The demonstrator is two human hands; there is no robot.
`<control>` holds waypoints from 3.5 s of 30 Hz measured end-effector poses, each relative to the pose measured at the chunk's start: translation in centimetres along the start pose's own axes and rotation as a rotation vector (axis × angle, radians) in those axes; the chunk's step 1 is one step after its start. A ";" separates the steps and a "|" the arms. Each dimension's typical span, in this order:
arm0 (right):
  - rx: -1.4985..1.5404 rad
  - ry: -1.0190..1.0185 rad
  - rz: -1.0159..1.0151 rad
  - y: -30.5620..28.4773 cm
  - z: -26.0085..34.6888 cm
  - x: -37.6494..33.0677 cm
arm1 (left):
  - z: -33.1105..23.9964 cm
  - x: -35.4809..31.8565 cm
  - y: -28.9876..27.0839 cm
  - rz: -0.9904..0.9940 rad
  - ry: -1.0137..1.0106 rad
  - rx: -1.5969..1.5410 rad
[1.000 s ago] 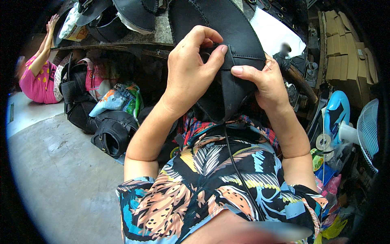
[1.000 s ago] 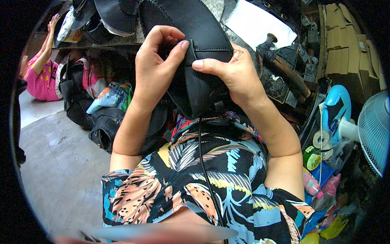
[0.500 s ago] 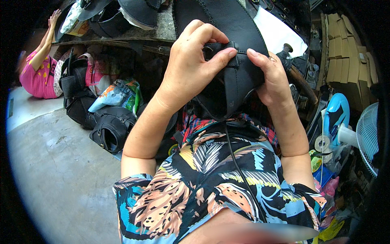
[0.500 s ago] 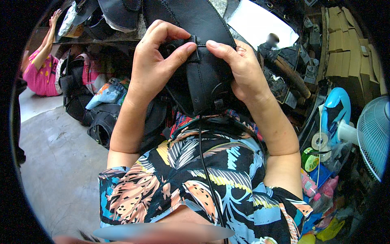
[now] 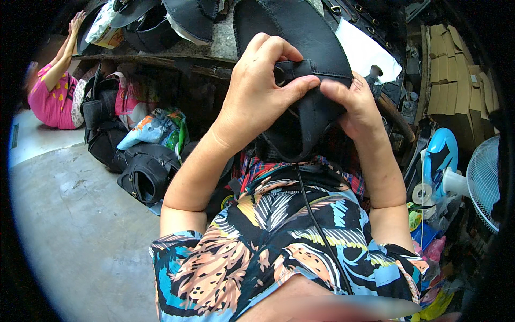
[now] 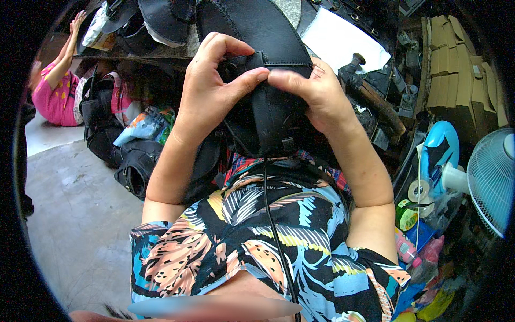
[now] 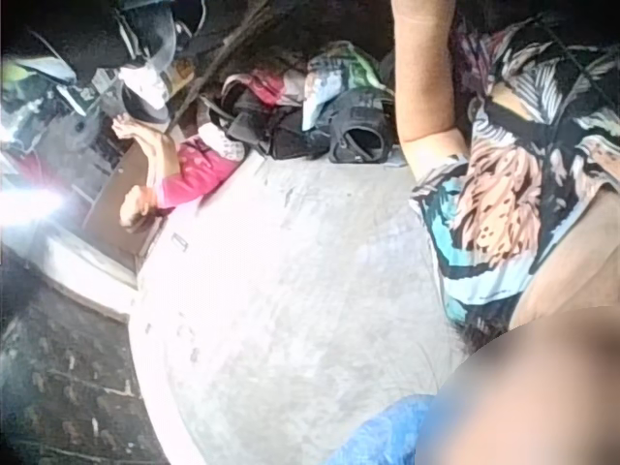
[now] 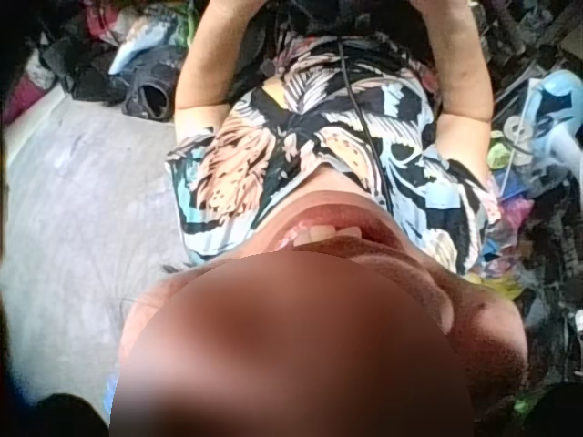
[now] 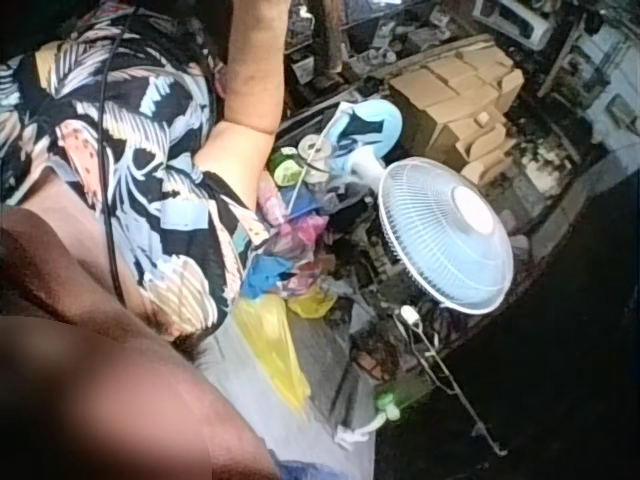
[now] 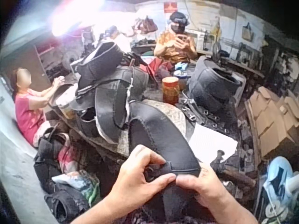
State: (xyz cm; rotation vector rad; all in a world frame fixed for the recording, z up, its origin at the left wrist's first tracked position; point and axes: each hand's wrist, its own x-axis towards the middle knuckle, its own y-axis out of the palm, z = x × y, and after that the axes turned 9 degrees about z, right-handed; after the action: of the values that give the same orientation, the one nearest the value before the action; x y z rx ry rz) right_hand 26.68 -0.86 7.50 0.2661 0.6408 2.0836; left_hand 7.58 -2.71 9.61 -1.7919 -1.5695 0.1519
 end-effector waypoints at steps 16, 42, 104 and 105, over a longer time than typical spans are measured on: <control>-0.239 0.057 0.068 -1.7 1.9 1.1 | -0.6 0.5 0.9 -0.039 -0.052 -0.059; -0.144 0.058 0.197 -4.2 2.6 1.2 | 4.0 -2.4 -3.5 0.071 -0.431 -1.267; 0.167 -0.245 0.183 -6.4 -1.9 0.1 | 4.2 -2.0 0.2 0.051 -0.258 -1.420; 0.173 -0.207 0.134 -6.5 -2.1 0.1 | 4.2 -2.1 0.5 0.046 -0.204 -1.446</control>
State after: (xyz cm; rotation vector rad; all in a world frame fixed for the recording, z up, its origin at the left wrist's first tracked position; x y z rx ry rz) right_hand 30.37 1.43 2.27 0.6292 0.6933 2.0937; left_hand 5.24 -2.68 5.50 -2.8889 -1.9277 -1.0761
